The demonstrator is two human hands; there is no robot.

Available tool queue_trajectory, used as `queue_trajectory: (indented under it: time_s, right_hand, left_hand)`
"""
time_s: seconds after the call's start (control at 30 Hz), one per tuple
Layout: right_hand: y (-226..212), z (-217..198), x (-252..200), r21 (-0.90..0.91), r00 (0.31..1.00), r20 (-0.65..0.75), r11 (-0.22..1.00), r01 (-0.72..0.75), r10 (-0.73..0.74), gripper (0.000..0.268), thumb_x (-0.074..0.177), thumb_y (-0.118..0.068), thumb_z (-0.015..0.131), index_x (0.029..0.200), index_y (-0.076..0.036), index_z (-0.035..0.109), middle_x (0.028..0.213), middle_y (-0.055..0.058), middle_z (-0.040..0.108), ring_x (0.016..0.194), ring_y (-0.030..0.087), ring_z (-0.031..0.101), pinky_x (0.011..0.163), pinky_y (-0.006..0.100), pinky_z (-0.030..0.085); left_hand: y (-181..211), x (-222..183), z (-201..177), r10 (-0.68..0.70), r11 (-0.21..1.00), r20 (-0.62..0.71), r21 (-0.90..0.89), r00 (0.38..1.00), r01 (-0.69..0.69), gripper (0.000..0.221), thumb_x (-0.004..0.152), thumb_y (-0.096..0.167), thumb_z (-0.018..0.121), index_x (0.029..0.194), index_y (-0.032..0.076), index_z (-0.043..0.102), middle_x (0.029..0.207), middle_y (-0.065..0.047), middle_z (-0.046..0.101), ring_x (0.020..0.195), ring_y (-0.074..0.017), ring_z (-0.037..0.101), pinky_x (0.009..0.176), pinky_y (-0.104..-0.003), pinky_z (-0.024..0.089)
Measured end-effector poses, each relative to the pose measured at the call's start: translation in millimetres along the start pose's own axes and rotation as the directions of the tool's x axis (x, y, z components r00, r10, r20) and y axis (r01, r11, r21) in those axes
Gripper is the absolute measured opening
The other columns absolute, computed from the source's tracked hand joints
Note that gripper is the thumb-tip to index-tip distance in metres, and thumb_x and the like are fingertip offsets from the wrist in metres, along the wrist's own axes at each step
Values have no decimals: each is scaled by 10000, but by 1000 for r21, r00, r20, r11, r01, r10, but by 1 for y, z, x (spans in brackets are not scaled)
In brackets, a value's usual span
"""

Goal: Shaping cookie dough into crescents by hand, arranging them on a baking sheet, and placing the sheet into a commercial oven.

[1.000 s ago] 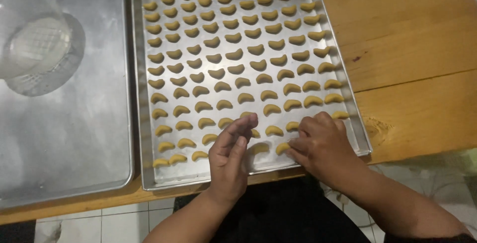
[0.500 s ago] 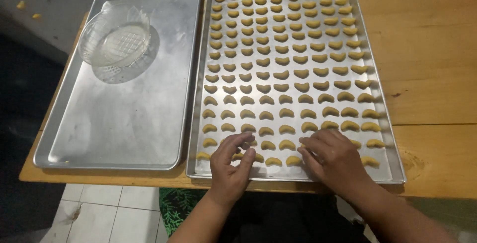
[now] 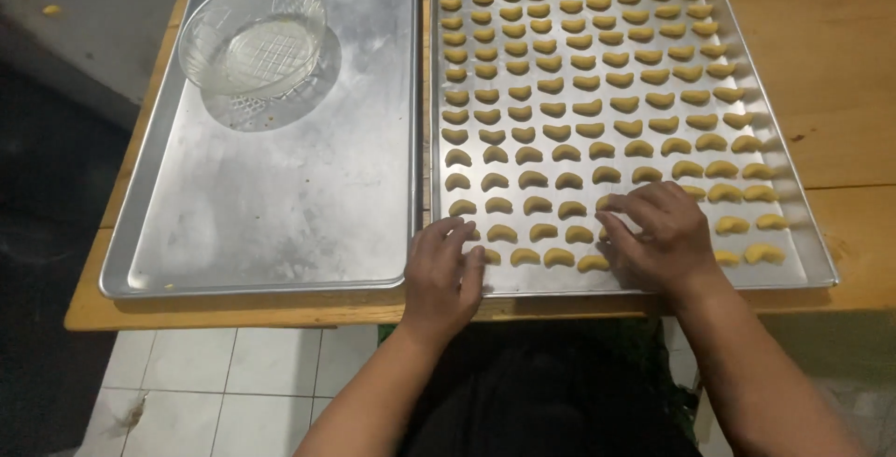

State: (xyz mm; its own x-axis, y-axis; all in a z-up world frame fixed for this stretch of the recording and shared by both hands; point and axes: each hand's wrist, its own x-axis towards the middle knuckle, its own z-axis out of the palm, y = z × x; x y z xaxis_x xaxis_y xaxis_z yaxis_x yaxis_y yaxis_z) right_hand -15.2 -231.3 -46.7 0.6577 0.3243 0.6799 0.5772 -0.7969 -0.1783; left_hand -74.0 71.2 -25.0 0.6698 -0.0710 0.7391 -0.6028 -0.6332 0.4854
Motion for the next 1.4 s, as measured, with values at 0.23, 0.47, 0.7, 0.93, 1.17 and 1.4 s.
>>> queue_trajectory:
  time_s: [0.23, 0.47, 0.7, 0.93, 1.17, 1.4]
  right_hand:
    - [3, -7, -1, -24, 997, -54, 998, -58, 57, 195, 869, -249, 858, 999, -114, 805, 818, 65, 683, 804, 263, 684, 752, 366, 576]
    - [25, -22, 0, -189, 979, -62, 961, -203, 194, 282, 940, -353, 806, 1140, -155, 799, 911, 66, 698, 864, 270, 692, 765, 405, 596]
    - [88, -65, 46, -572, 544, 187, 541, -616, 818, 474, 1006, -387, 582, 1362, -75, 598, 1382, 246, 517, 1212, 489, 460, 905, 644, 433]
    - [134, -51, 37, -645, 244, 249, 348, -680, 937, 310, 914, -120, 600, 1190, -4, 684, 1213, 227, 675, 1075, 437, 662, 790, 518, 579]
    - [131, -50, 42, -604, 158, 187, 240, -760, 970, 296, 880, -114, 628, 1161, -19, 620, 1127, 199, 698, 1006, 430, 672, 747, 512, 560]
    - [133, -49, 40, -599, 194, 191, 271, -754, 962, 375, 876, -134, 557, 1222, -18, 642, 1153, 230, 715, 1027, 461, 682, 778, 528, 566]
  left_hand:
    - [-11, -9, 11, 78, 988, -60, 141, 995, -69, 253, 952, 61, 572, 1179, -8, 660, 1152, -197, 585, 1049, -381, 600, 903, -476, 491]
    - [4, 0, 7, -88, 955, 11, 284, 996, 81, 347, 962, 51, 520, 1290, -46, 572, 1258, -320, 517, 1249, -496, 527, 982, -547, 450]
    - [-11, -2, 21, -461, 852, 130, 340, 878, 397, 521, 961, 86, 501, 1444, -63, 371, 1448, -339, 408, 1297, -512, 429, 1058, -567, 410]
    - [-34, 70, 12, -811, 584, 430, 554, 396, 594, 520, 821, 42, 650, 1293, 10, 435, 1149, -194, 619, 1059, -378, 618, 859, -459, 542]
    - [-98, 113, 27, -775, 630, 481, 644, 410, 435, 59, 835, 79, 641, 874, 52, 606, 889, -106, 651, 783, -275, 615, 627, -378, 515]
    - [-89, 114, 33, -810, 586, 466, 631, 356, 508, 288, 864, 173, 717, 1096, 48, 600, 1087, -139, 671, 977, -329, 668, 776, -410, 573]
